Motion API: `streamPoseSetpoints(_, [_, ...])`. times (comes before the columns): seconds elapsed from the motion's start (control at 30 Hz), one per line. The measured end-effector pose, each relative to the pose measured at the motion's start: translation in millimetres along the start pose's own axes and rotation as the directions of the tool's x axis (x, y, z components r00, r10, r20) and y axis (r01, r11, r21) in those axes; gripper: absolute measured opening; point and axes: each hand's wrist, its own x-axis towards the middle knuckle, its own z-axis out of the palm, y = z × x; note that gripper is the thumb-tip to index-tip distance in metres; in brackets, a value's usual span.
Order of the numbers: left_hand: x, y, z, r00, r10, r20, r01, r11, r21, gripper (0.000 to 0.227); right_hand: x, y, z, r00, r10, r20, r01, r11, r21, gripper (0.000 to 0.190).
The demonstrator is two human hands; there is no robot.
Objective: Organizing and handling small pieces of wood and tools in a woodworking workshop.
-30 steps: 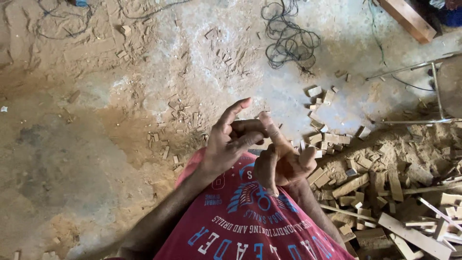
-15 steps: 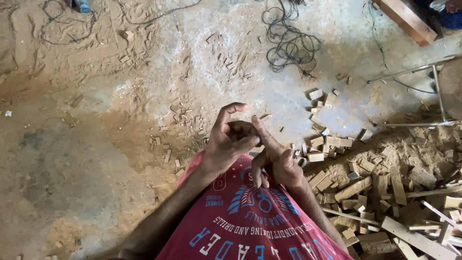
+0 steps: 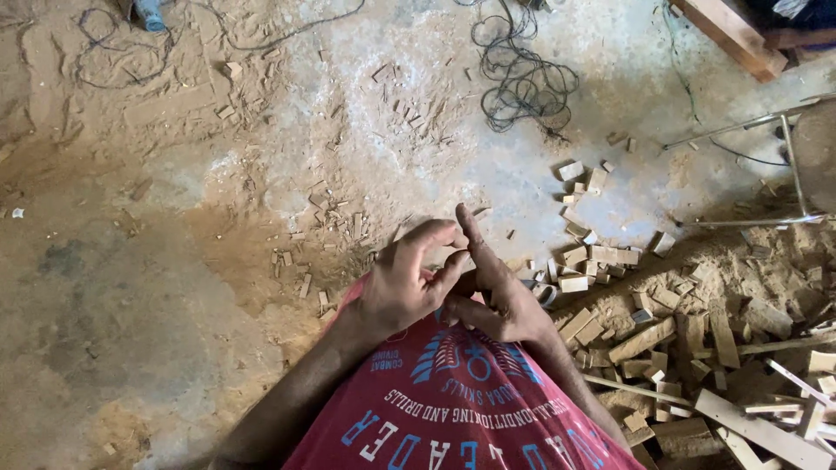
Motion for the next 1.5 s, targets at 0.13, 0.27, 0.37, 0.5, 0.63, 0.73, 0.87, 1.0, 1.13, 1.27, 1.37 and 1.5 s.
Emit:
streamPoseSetpoints(0.13, [8.9,9.1,-14.2,0.993,-0.005,0.118,-0.008,0.994,0.108,0.054,5.1,10.2,-4.1,0.999,0.051,-0.009,-0.051,0.975,-0.215,0.103])
streamPoseSetpoints(0.27, [17.6,16.3,-21.5,0.987,-0.030,0.160,0.010,0.992,0.128,0.056,6.4,18.3,-3.9,0.998,0.068,0.000,-0.057,0.832,-0.552,0.096])
streamPoseSetpoints(0.37, [9.3,2.6,-15.7,0.979,-0.023,0.201,-0.003,0.992,0.127,0.055,7.1,15.2,-4.1,0.998,-0.060,0.012,0.056,0.815,-0.577,0.090])
streamPoseSetpoints(0.5, [15.4,10.2,-20.1,0.980,0.039,0.193,-0.069,0.986,0.150,0.049,10.3,8.3,-1.3,1.000,0.028,-0.011,-0.030,0.828,-0.559,0.076])
streamPoseSetpoints(0.63, [17.8,14.9,-20.1,0.988,0.068,0.142,-0.098,0.972,0.215,0.044,12.9,14.0,-1.5,0.999,0.036,-0.011,-0.036,0.839,-0.542,0.072])
streamPoseSetpoints(0.73, [7.5,7.0,-14.4,0.989,-0.007,0.146,-0.023,0.979,0.204,0.043,16.1,7.6,1.2,0.988,0.148,-0.045,-0.148,0.814,-0.562,0.080])
streamPoseSetpoints(0.87, [4.3,2.9,-11.8,0.984,-0.073,0.162,0.041,0.980,0.195,0.044,15.5,12.8,0.7,0.991,0.129,-0.035,-0.127,0.833,-0.539,0.072])
streamPoseSetpoints(1.0, [3.9,-0.5,-6.1,0.993,-0.059,0.101,0.050,0.995,0.083,0.046,14.9,11.0,1.1,0.997,0.071,-0.021,-0.072,0.863,-0.501,0.074])
streamPoseSetpoints(1.13, [-5.4,-14.3,6.0,0.995,-0.085,0.057,0.085,0.996,-0.005,0.042,14.9,5.7,2.8,0.996,0.081,-0.031,-0.085,0.864,-0.497,0.079])
streamPoseSetpoints(1.27, [-0.5,-9.1,4.7,0.992,-0.118,0.038,0.119,0.993,-0.016,0.041,15.1,21.7,3.6,0.995,0.089,-0.034,-0.094,0.845,-0.526,0.073])
streamPoseSetpoints(1.37, [1.3,-9.3,4.4,0.992,-0.126,0.022,0.127,0.991,-0.053,0.042,15.5,22.7,4.6,0.999,-0.001,-0.033,-0.016,0.865,-0.501,0.080])
streamPoseSetpoints(1.5, [1.3,-11.6,7.7,0.993,-0.119,0.016,0.120,0.991,-0.060,0.045,15.6,16.6,4.5,0.991,0.113,-0.064,-0.130,0.861,-0.492,0.097])
